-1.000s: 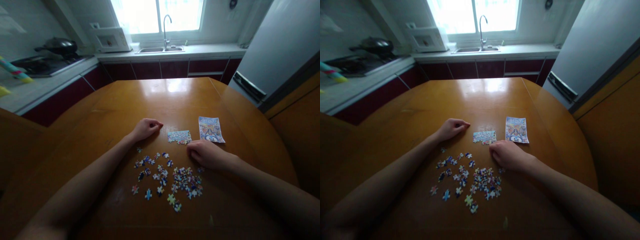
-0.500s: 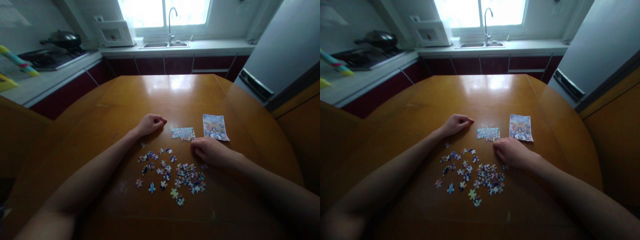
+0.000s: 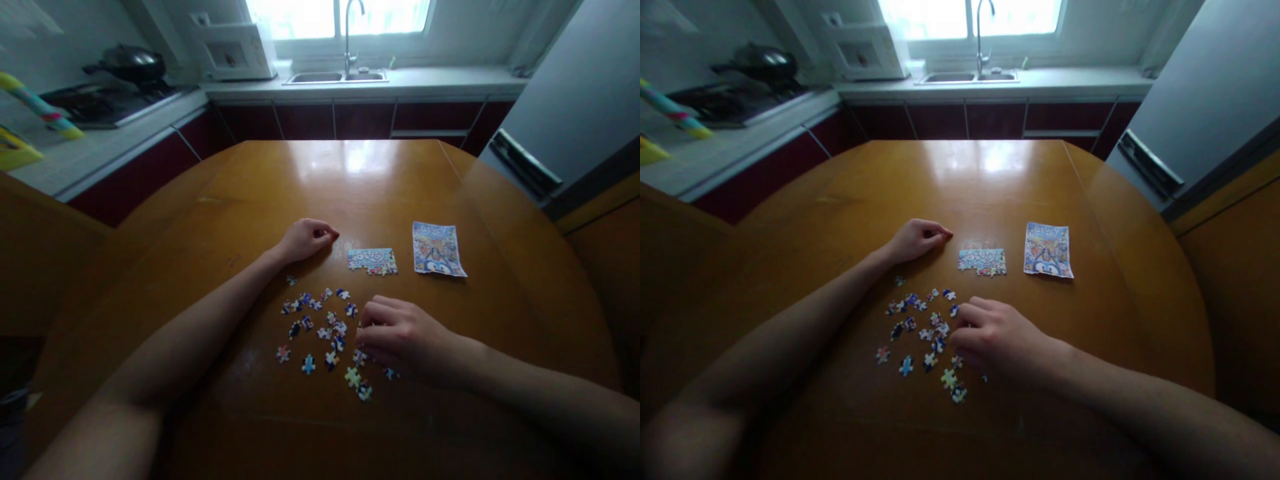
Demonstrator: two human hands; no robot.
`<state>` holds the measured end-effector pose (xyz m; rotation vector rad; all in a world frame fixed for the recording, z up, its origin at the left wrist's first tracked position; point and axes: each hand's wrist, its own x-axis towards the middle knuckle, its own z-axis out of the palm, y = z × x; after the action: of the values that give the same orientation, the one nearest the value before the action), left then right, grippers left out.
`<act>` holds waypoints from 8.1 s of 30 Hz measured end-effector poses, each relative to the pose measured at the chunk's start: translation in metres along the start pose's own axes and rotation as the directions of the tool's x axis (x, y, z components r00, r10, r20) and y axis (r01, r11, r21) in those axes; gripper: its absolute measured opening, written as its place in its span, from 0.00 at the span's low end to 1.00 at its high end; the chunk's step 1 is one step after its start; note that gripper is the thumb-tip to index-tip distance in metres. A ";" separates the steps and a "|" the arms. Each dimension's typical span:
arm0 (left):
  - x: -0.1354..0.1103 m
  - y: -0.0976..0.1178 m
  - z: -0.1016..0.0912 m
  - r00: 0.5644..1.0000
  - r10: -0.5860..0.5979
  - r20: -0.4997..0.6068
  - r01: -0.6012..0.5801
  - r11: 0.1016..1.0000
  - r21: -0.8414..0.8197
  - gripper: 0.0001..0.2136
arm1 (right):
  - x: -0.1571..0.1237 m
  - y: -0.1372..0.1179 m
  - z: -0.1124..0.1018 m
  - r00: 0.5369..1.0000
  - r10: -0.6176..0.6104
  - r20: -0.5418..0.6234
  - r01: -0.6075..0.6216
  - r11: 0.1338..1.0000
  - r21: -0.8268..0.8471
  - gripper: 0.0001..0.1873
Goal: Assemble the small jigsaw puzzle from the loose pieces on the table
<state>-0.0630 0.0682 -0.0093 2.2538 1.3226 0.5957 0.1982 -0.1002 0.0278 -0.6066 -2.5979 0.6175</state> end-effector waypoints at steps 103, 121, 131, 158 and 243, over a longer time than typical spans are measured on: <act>-0.029 0.060 0.017 0.845 0.534 -0.029 -0.517 0.828 0.216 0.14 | 0.006 0.062 -0.003 0.870 0.338 -0.360 -0.398 0.911 -0.107 0.13; -0.028 0.059 0.018 0.839 0.534 0.107 -0.544 0.813 0.209 0.18 | 0.010 0.057 0.000 0.922 0.280 -0.270 -0.349 0.901 -0.258 0.15; -0.026 0.057 0.021 0.847 0.527 0.072 -0.530 0.828 0.185 0.18 | 0.011 0.056 0.001 0.912 0.288 -0.291 -0.352 0.915 -0.197 0.17; -0.010 0.024 0.026 0.962 0.136 -0.235 -0.127 0.990 0.053 0.11 | 0.000 0.047 -0.010 0.919 0.376 -0.119 -0.390 0.910 -0.139 0.13; -0.009 0.029 0.025 0.973 0.108 -0.204 -0.094 0.992 0.079 0.09 | -0.003 0.052 -0.021 0.909 0.397 -0.131 -0.404 0.914 -0.032 0.14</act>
<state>-0.0325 0.0437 -0.0140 2.3788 1.3495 0.8551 0.2269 -0.0530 0.0186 -1.1784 -2.3956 0.6049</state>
